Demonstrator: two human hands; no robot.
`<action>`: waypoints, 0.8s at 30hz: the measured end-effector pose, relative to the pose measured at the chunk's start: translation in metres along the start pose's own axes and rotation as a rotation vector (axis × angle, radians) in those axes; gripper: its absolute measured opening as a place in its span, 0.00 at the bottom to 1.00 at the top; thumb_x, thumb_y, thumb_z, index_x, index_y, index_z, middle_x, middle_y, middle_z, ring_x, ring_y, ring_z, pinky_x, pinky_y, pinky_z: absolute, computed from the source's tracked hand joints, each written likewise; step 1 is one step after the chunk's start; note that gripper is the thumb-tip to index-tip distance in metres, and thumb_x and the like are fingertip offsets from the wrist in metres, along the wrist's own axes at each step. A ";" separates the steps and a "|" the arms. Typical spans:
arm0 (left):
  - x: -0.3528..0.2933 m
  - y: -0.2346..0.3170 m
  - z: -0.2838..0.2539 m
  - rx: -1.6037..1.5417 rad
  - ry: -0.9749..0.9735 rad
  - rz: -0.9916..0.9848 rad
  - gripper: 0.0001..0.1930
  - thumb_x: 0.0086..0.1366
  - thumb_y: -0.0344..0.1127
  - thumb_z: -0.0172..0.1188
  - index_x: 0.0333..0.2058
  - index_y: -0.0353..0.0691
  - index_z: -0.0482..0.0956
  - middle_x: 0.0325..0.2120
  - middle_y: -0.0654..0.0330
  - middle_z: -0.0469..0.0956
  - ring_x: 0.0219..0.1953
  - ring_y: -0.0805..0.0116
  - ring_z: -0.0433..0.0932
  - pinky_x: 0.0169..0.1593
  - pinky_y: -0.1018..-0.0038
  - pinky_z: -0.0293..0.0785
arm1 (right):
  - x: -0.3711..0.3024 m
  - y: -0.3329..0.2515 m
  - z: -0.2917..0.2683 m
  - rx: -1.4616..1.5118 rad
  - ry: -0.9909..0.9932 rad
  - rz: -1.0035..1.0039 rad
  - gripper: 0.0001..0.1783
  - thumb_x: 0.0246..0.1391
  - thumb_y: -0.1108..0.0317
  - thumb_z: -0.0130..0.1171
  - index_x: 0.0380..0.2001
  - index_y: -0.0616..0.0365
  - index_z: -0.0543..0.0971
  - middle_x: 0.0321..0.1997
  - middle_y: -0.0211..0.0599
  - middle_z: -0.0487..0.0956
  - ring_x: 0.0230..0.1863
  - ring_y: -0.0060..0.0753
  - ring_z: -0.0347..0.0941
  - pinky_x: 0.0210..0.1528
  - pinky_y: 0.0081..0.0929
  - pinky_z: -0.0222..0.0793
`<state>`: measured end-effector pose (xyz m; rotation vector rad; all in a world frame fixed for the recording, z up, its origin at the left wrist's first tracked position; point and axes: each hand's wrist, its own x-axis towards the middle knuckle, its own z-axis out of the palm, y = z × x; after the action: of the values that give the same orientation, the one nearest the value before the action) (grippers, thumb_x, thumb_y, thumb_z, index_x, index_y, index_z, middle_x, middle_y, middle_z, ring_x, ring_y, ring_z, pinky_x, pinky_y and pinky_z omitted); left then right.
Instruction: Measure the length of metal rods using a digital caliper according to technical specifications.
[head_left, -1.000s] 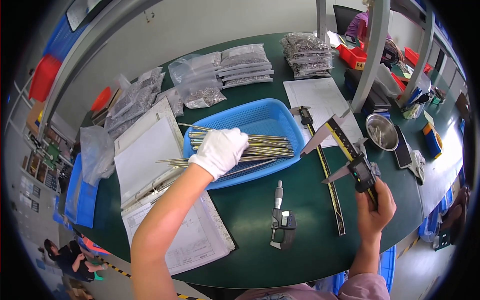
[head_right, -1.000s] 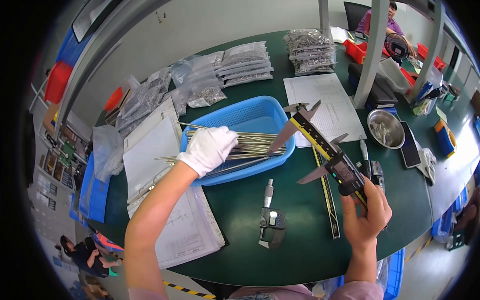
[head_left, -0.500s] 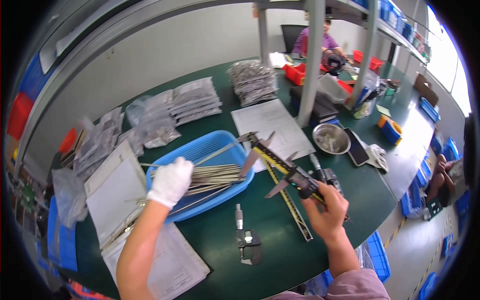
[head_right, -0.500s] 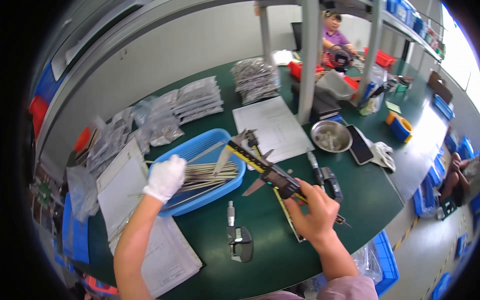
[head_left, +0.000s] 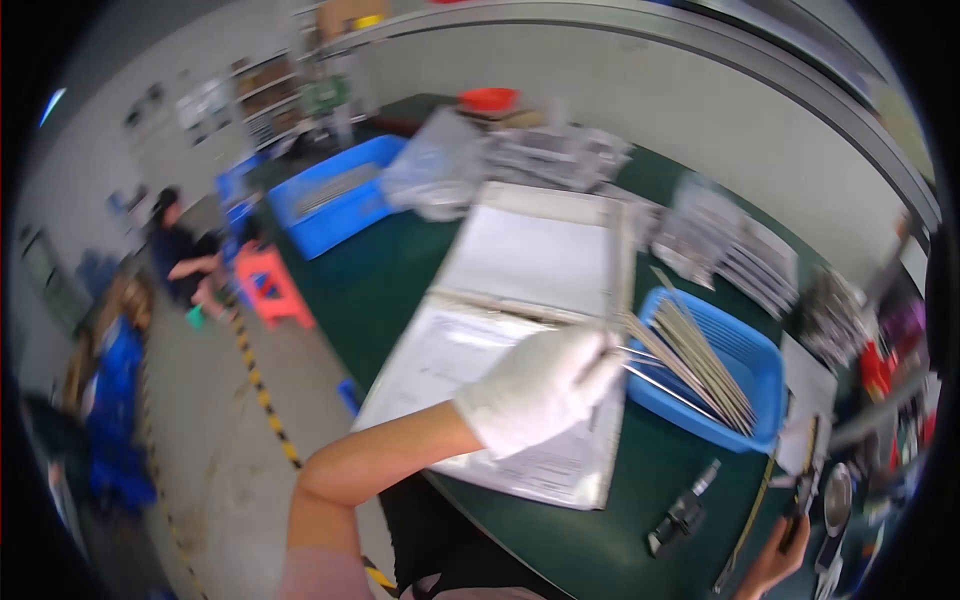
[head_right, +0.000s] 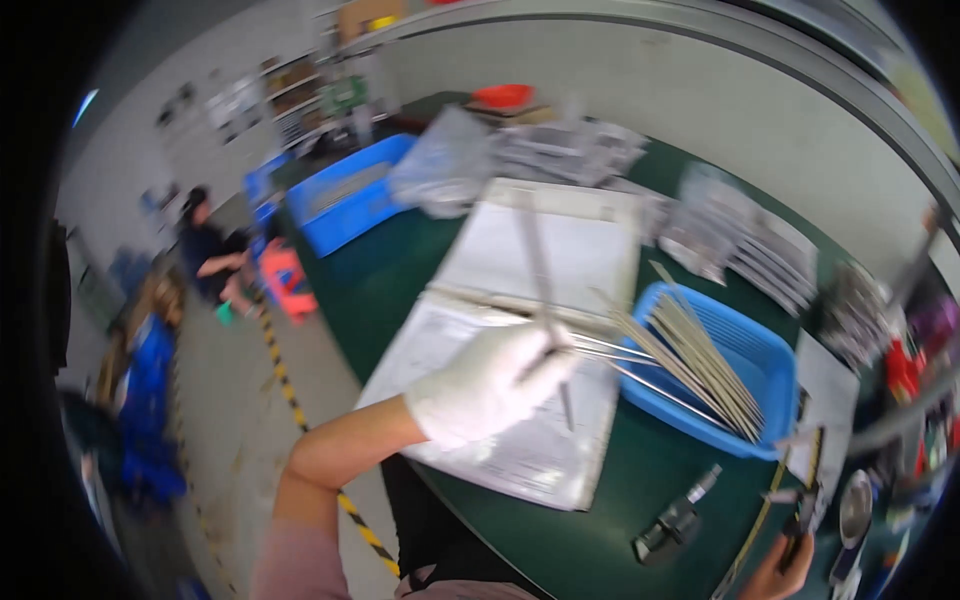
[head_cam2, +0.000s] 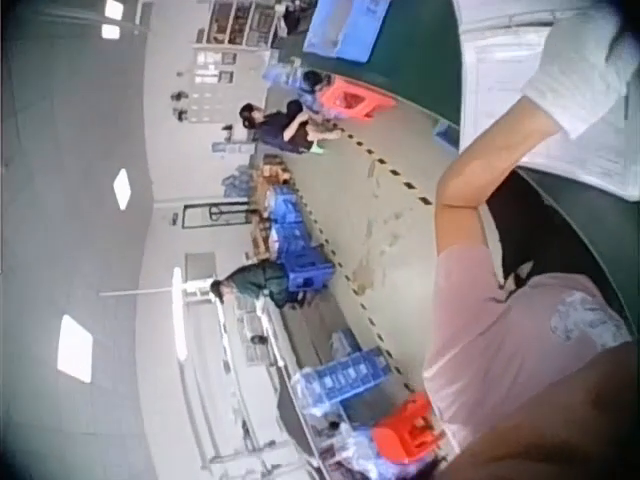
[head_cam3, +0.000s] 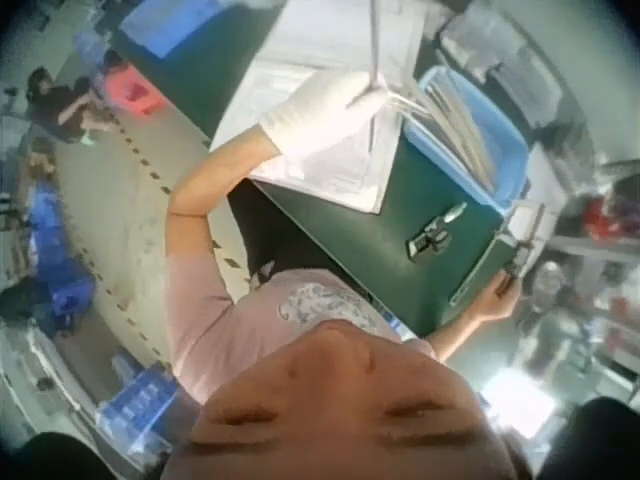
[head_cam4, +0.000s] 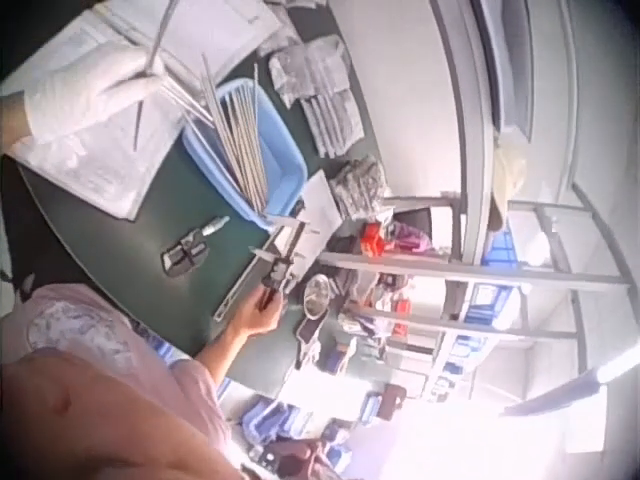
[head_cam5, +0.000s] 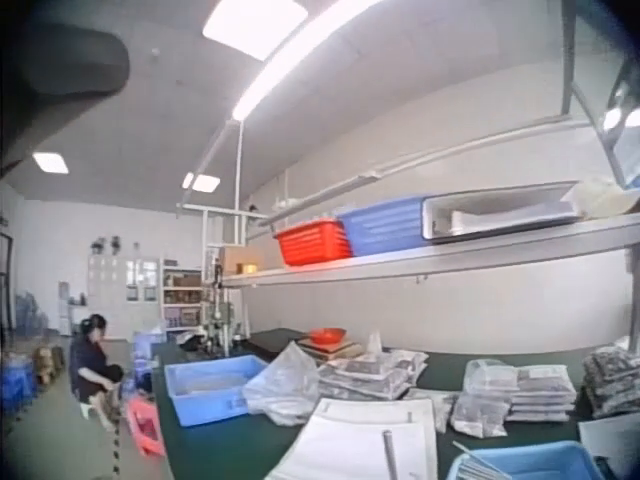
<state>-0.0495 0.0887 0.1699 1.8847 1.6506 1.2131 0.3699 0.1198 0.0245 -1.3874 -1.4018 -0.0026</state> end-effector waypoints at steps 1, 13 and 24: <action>-0.010 -0.007 -0.004 0.035 0.011 -0.043 0.12 0.61 0.38 0.45 0.26 0.34 0.68 0.15 0.50 0.71 0.21 0.53 0.72 0.27 0.62 0.67 | 0.006 -0.039 0.006 -0.267 -0.025 -0.190 0.14 0.46 0.67 0.60 0.32 0.68 0.77 0.29 0.49 0.78 0.26 0.37 0.75 0.29 0.29 0.72; -0.058 -0.023 -0.076 -0.332 0.057 -0.218 0.15 0.63 0.41 0.46 0.33 0.33 0.72 0.21 0.58 0.73 0.21 0.72 0.72 0.27 0.77 0.69 | 0.009 -0.092 0.029 -0.173 -0.118 -0.430 0.12 0.44 0.68 0.61 0.31 0.67 0.78 0.28 0.46 0.78 0.25 0.37 0.72 0.28 0.29 0.70; -0.115 -0.074 -0.053 -0.805 0.151 -0.530 0.13 0.63 0.40 0.47 0.35 0.34 0.71 0.27 0.54 0.76 0.30 0.69 0.76 0.34 0.76 0.73 | 0.008 -0.105 0.032 -0.150 -0.190 -0.447 0.09 0.48 0.69 0.57 0.31 0.64 0.79 0.29 0.42 0.79 0.24 0.34 0.73 0.27 0.25 0.70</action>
<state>-0.1309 -0.0136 0.1035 0.8287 1.2975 1.4810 0.2782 0.1131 0.0856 -1.1893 -1.8802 -0.2780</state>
